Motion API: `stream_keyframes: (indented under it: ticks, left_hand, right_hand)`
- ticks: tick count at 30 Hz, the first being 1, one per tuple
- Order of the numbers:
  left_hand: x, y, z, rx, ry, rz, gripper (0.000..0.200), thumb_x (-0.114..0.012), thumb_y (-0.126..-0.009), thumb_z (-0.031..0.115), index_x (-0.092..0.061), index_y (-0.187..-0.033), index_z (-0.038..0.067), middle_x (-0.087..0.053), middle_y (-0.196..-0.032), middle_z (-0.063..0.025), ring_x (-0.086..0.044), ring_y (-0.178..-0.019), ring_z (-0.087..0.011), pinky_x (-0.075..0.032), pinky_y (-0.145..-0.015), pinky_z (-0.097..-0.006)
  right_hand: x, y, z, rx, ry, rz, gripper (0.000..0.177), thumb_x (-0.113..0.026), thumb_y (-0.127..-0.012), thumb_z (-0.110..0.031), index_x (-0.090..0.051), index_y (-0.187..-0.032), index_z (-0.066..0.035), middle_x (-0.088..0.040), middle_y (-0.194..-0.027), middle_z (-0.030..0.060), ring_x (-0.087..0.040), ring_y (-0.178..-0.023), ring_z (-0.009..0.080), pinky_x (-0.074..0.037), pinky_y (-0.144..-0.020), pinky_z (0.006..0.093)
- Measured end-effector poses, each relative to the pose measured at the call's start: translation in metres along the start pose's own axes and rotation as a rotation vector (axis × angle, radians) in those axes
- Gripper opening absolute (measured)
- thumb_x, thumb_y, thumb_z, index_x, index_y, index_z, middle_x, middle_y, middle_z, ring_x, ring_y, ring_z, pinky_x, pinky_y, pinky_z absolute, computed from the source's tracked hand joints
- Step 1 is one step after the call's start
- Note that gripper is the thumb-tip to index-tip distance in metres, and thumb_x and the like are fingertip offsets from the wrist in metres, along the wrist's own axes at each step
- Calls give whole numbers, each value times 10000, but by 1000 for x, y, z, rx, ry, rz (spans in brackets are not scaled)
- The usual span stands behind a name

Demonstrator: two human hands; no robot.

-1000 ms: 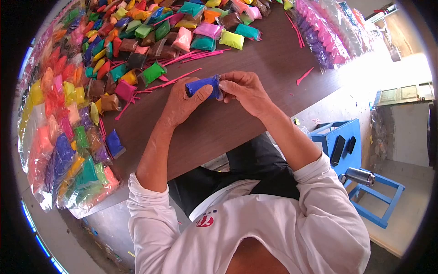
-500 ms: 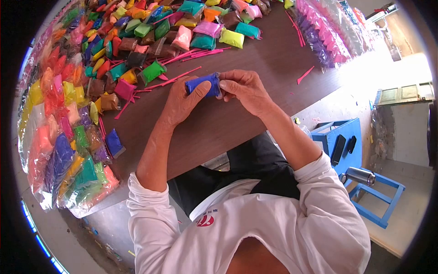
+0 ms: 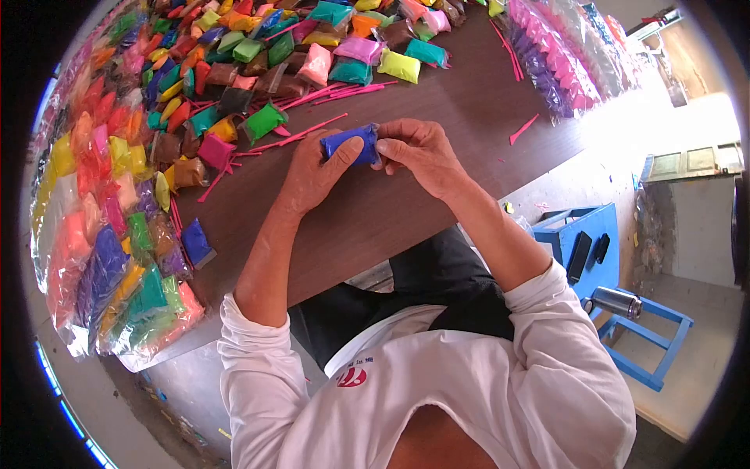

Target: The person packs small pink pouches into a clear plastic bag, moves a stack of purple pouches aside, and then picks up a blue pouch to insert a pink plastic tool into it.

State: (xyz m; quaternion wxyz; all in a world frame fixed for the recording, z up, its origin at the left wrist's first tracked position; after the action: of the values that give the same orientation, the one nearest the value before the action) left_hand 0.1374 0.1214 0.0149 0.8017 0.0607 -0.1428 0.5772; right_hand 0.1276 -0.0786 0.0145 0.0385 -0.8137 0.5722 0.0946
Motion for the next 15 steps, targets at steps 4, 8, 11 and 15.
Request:
stream_keyframes:
  ticks: [4, 8, 11, 15]
  left_hand:
    - [0, 1, 4, -10, 1, 21, 532, -618, -896, 548, -569, -740, 42, -477, -672, -23, -445, -660, -126, -378, -588, -299]
    - [1, -1, 0, -14, 3, -11, 531, -618, -895, 546, -572, -736, 42, -492, -682, -29, -451, -658, -130, -381, -588, -304]
    - [2, 0, -1, 8, -25, -5, 533, -620, -893, 548, -577, -741, 39, -512, -696, -41, -468, -658, -143, -388, -593, -310]
    - [1, 1, 0, 26, -42, 12, 556, -619, -884, 565, -585, -754, 26, -522, -700, -54, -482, -663, -164, -398, -609, -319]
  right_hand:
    - [0, 0, -1, -4, 20, -1, 248, -643, -918, -112, -642, -1102, 54, -683, -877, 107, -660, -759, 135, -546, -655, 245]
    - [0, 0, -2, -11, 25, -5, 251, -648, -915, -115, -645, -1099, 54, -687, -874, 104, -663, -757, 135, -548, -651, 241]
    - [0, 0, 0, -3, 29, -5, 252, -654, -912, -121, -649, -1095, 51, -689, -874, 103, -665, -751, 134, -548, -639, 235]
    - [-1, 0, 0, 4, 57, 5, 256, -660, -907, -125, -651, -1090, 53, -690, -858, 102, -664, -734, 129, -545, -623, 229]
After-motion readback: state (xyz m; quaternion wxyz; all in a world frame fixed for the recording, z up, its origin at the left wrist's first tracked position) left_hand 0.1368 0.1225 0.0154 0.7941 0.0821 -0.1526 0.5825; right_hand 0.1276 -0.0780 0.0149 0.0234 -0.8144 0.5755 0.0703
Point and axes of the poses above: each hand's wrist, its own y-axis away from the middle knuckle, its own x-axis out of the back of the hand, z = x × y, the point moved 2 cm from there along -y, towards the middle knuckle
